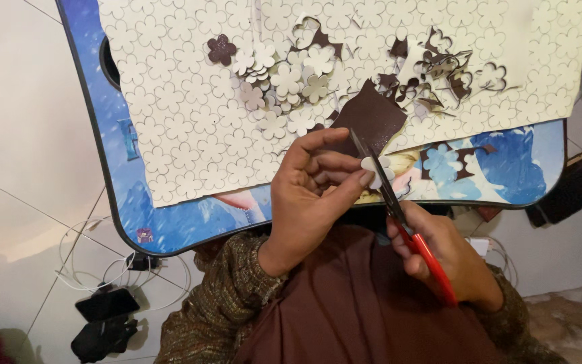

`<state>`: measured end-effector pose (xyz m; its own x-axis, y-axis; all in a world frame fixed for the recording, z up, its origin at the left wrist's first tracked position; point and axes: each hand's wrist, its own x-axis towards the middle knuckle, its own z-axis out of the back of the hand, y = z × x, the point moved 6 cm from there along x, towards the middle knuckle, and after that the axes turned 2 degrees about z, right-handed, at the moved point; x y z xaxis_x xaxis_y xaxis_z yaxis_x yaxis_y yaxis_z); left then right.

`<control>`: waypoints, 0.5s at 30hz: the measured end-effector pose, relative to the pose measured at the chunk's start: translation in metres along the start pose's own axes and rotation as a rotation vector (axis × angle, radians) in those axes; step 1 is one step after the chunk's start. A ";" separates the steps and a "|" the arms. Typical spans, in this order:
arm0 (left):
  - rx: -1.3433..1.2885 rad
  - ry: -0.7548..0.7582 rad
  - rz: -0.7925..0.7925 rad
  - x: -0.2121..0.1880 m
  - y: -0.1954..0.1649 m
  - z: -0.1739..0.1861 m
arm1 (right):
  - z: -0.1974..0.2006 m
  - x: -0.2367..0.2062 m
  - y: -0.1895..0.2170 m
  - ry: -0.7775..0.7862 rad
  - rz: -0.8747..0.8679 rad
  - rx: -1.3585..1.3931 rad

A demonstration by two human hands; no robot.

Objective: The person uses red-handled scissors to cut flower-shaped pieces from a white sheet with pre-drawn outlines. They hold the sheet with the left hand and cut along the lines with the right hand, placing finished pieces on the table.

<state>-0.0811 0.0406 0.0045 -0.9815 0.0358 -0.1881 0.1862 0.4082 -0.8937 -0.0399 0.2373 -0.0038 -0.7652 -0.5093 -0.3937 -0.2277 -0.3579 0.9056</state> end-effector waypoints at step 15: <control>-0.028 0.043 -0.014 0.001 0.003 -0.005 | -0.001 0.002 0.000 0.003 -0.051 0.009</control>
<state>-0.0818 0.0463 0.0033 -0.9851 0.0689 -0.1573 0.1716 0.4347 -0.8841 -0.0406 0.2358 -0.0045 -0.7510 -0.4927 -0.4396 -0.2718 -0.3760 0.8859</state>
